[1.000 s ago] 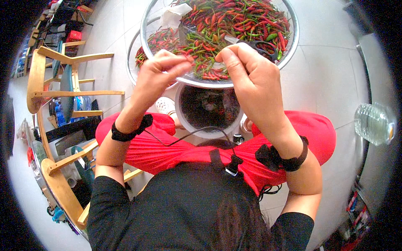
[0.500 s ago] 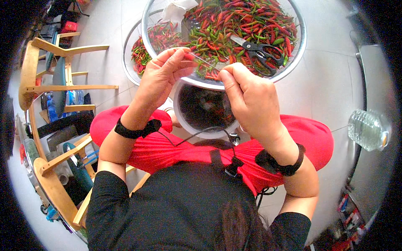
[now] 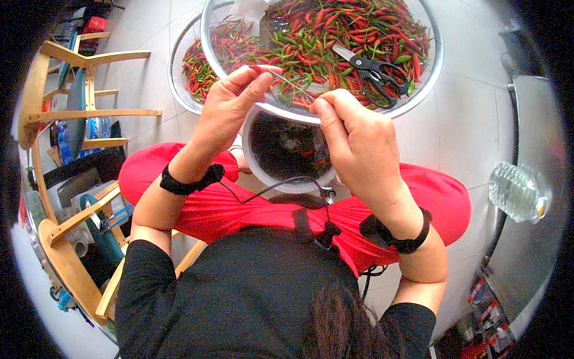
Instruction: The person picks up chili peppers from a bowl, removes their stems using scissors or by hand, and places the trimmed peppers into a bucket.
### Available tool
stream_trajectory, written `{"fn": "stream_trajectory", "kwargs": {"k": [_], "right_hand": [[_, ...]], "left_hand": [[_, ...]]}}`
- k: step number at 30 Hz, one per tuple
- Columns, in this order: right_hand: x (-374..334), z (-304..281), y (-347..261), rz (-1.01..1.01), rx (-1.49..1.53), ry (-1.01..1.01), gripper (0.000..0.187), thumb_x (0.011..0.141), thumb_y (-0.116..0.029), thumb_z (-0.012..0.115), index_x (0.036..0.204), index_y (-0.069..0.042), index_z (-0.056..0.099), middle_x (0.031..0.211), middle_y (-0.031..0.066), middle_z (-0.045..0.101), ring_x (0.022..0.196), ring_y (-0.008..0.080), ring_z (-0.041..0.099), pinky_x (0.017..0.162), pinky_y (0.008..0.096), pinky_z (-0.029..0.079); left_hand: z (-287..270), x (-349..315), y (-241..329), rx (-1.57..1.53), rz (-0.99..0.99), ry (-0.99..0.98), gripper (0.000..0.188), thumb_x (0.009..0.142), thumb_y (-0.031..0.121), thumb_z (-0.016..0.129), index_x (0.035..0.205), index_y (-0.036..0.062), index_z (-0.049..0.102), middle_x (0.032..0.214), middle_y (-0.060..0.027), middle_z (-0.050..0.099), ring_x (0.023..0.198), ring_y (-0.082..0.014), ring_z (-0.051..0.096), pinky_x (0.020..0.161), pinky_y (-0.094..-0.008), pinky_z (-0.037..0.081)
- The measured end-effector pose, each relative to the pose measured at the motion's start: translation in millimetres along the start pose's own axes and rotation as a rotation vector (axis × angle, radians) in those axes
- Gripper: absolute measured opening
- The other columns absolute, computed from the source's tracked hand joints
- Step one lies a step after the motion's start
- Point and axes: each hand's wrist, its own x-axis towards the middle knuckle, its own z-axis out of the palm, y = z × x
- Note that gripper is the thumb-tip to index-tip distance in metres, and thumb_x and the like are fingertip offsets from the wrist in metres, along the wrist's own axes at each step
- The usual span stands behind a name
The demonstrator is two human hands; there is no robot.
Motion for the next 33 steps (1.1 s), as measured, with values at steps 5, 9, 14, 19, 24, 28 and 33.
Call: {"fn": "stream_trajectory", "kwargs": {"k": [5, 9, 14, 19, 24, 28, 33], "right_hand": [[-2.1, -2.0, -1.4, 0.021, -0.002, -0.018, 0.015, 0.101, -0.009, 0.058, 0.099, 0.003, 0.065, 0.083, 0.0137, 0.069, 0.073, 0.0229, 0.069, 0.067, 0.0316, 0.051], [-2.7, -1.8, -0.1, 0.006, 0.001, -0.008, 0.016, 0.101, -0.011, 0.058, 0.098, 0.002, 0.066, 0.082, 0.0147, 0.069, 0.071, 0.0259, 0.069, 0.066, 0.0333, 0.051], [-3.0, -2.7, -0.5, 0.007, -0.041, -0.009, 0.016, 0.101, -0.012, 0.057, 0.097, 0.001, 0.065, 0.078, 0.0154, 0.067, 0.069, 0.027, 0.069, 0.064, 0.0347, 0.051], [-5.2, 2.0, -0.7, -0.034, -0.107, 0.035, 0.016, 0.101, -0.011, 0.057, 0.096, 0.001, 0.065, 0.073, 0.0151, 0.066, 0.066, 0.0271, 0.07, 0.059, 0.0358, 0.05], [-6.9, 9.2, 1.8, 0.018, -0.081, 0.033, 0.014, 0.1, -0.015, 0.059, 0.094, -0.003, 0.063, 0.069, 0.0181, 0.064, 0.065, 0.035, 0.067, 0.057, 0.044, 0.049], [-6.4, 11.4, 4.4, -0.033, -0.129, 0.057, 0.015, 0.099, -0.017, 0.06, 0.091, -0.005, 0.061, 0.067, 0.0196, 0.062, 0.064, 0.0389, 0.066, 0.055, 0.0479, 0.048], [-3.5, 13.5, 9.2, 0.005, -0.155, 0.029, 0.017, 0.1, -0.018, 0.058, 0.092, -0.004, 0.062, 0.069, 0.0209, 0.063, 0.066, 0.0391, 0.066, 0.057, 0.0486, 0.048]], "left_hand": [[3.8, -5.4, 8.3, 0.05, -0.075, -0.027, 0.029, 0.1, 0.025, 0.066, 0.117, 0.0024, 0.072, 0.092, -0.0024, 0.073, 0.08, -0.005, 0.062, 0.07, -0.0207, 0.048], [4.0, -6.1, 9.3, 0.079, -0.129, -0.024, 0.026, 0.099, 0.023, 0.068, 0.114, 0.0025, 0.074, 0.086, -0.002, 0.072, 0.076, -0.0051, 0.062, 0.068, -0.0203, 0.048], [7.1, -6.6, 9.0, 0.098, -0.147, 0.008, 0.025, 0.098, 0.023, 0.069, 0.11, 0.0018, 0.075, 0.082, -0.0008, 0.071, 0.071, -0.0045, 0.059, 0.065, -0.0194, 0.046], [14.7, -9.5, 2.0, 0.297, 0.059, 0.13, 0.025, 0.094, 0.02, 0.073, 0.108, -0.0011, 0.076, 0.082, -0.002, 0.073, 0.071, -0.0045, 0.062, 0.063, -0.0232, 0.05], [17.0, -9.6, 3.2, 0.615, 0.224, 0.154, 0.029, 0.091, 0.016, 0.077, 0.113, -0.0024, 0.074, 0.082, -0.0034, 0.073, 0.073, -0.0042, 0.063, 0.065, -0.0229, 0.052], [19.3, -9.9, -0.8, 0.684, 0.258, 0.122, 0.029, 0.089, 0.016, 0.078, 0.112, -0.0019, 0.074, 0.081, -0.0072, 0.074, 0.072, -0.0062, 0.064, 0.064, -0.0241, 0.052], [34.3, -13.9, -1.8, 0.816, 0.417, 0.006, 0.025, 0.083, 0.015, 0.081, 0.103, 0.0005, 0.075, 0.078, -0.0156, 0.071, 0.067, -0.0159, 0.069, 0.062, -0.0298, 0.052]]}}
